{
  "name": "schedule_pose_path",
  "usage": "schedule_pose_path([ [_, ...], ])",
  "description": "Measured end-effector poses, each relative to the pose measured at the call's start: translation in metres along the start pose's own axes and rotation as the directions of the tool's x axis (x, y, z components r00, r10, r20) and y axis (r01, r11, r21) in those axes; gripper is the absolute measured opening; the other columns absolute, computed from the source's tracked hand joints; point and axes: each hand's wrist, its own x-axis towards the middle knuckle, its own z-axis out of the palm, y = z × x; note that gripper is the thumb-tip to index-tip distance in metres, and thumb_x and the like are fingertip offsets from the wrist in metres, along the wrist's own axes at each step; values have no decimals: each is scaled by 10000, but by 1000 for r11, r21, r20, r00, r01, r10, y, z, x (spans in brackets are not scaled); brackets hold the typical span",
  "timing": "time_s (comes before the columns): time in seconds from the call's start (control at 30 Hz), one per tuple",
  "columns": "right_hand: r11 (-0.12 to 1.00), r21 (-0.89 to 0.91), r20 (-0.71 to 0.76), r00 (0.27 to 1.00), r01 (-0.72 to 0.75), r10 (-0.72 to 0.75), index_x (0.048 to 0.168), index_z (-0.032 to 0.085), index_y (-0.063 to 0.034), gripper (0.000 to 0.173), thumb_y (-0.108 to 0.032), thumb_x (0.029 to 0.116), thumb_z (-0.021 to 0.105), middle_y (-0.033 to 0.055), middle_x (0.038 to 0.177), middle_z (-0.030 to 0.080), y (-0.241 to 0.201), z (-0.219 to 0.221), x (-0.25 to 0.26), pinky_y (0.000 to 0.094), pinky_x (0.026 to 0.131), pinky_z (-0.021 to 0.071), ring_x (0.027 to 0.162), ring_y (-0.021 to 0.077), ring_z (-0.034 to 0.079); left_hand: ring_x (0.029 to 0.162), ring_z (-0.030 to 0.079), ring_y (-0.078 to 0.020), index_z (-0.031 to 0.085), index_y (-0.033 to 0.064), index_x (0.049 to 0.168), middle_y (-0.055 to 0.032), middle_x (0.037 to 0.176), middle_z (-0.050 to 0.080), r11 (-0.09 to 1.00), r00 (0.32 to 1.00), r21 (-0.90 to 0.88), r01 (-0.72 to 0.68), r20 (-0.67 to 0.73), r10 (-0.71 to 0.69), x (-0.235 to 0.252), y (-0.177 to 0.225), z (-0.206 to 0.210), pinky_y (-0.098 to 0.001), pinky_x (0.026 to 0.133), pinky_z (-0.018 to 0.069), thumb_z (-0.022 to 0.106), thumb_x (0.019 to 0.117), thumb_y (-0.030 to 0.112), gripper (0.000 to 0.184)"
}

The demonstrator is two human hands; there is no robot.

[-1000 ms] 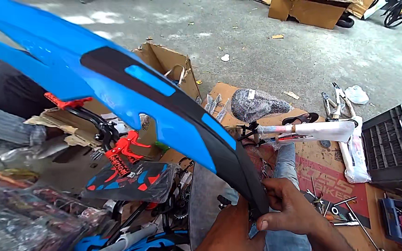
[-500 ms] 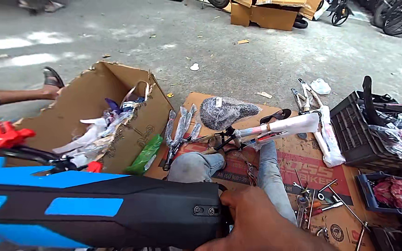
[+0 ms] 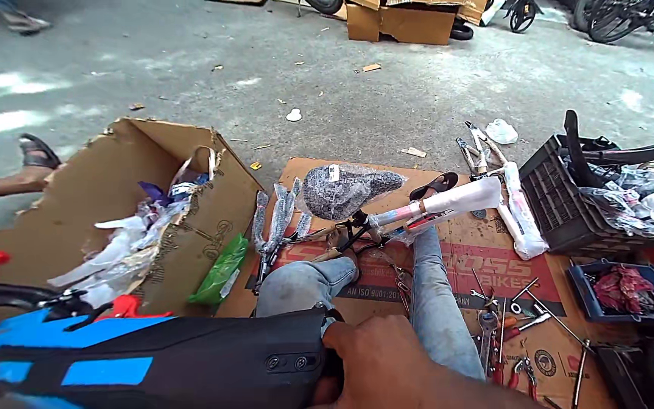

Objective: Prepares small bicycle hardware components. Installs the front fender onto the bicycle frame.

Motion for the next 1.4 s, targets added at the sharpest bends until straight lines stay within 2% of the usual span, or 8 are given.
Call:
schedule_pose_path([
  [0.17, 882, 374, -322, 932, 286, -165, 1298, 609, -81, 640, -543, 881, 752, 17, 596, 542, 23, 18, -1, 393, 487, 458, 495, 181, 517, 936, 675, 28, 656, -36, 1109, 9, 984, 735, 903, 991, -429, -15, -127, -44, 25, -10, -13, -197, 885, 571, 721, 915, 95, 243],
  [0.27, 498, 748, -459, 884, 438, -89, 1182, 630, -31, 351, -351, 1040, 604, -45, 638, 501, 58, 34, -6, 216, 475, 402, 506, 25, 432, 730, 707, -79, 589, 62, 1143, -29, 1060, 766, 678, 995, -735, 1, -69, -77, 49, -24, -36, -244, 629, 599, 593, 959, -36, 208],
  [0.4, -59, 987, -111, 904, 148, 413, 1002, 602, -121, 342, -319, 1076, 333, -67, 624, 481, 106, 64, -16, 203, 457, 393, 480, 30, 431, 738, 740, -211, 561, 97, 1177, -133, 1115, 754, 623, 995, -781, 44, -21, -97, 70, -44, -79, -305, 628, 622, 581, 1032, 99, 147],
  [0.53, -432, 896, 257, 673, 103, 693, 959, 551, -113, 304, -242, 1092, 311, 14, 698, 541, 138, 87, -18, 302, 544, 476, 568, 139, 522, 688, 727, -193, 559, 46, 1187, -112, 1035, 764, 787, 970, -616, 35, -170, -176, 117, -62, -108, -289, 617, 622, 534, 1004, 86, 189],
  [1.03, -521, 844, 433, 414, 124, 801, 1078, 542, -40, 206, -76, 1043, 342, 70, 797, 604, 233, 145, 102, 366, 599, 560, 638, 191, 611, 875, 695, -130, 605, -4, 1257, -99, 1054, 732, 779, 900, -467, 418, 94, -426, 270, -258, 84, -336, 812, 578, 588, 1021, 67, 247],
  [1.13, -494, 864, 427, 379, 97, 821, 1025, 553, -45, 225, -101, 1060, 339, 63, 758, 591, 256, 153, 130, 349, 568, 535, 601, 179, 584, 1125, 644, -255, 615, -40, 1296, -189, 1222, 671, 784, 848, -325, 529, 162, -505, 279, -306, 114, -461, 1012, 511, 657, 1002, 134, 344],
  [1.33, -263, 955, 294, 527, -135, 797, 1029, 640, -147, 296, -295, 1090, 390, -27, 783, 584, 274, 147, 174, 278, 607, 496, 638, 102, 551, 1359, 528, -310, 537, -19, 1424, -216, 1438, 566, 862, 837, -45, 506, 267, -477, 270, -375, 149, -485, 1144, 412, 508, 1088, 343, 495],
  [1.4, -179, 973, 232, 575, -149, 784, 1059, 633, -111, 301, -241, 1093, 364, -11, 790, 595, 282, 135, 191, 285, 592, 504, 639, 112, 564, 1427, 403, -292, 443, -66, 1466, -220, 1522, 456, 642, 571, 99, 760, 368, -733, 321, -312, 147, -455, 1197, 289, 364, 1124, 163, 419],
])
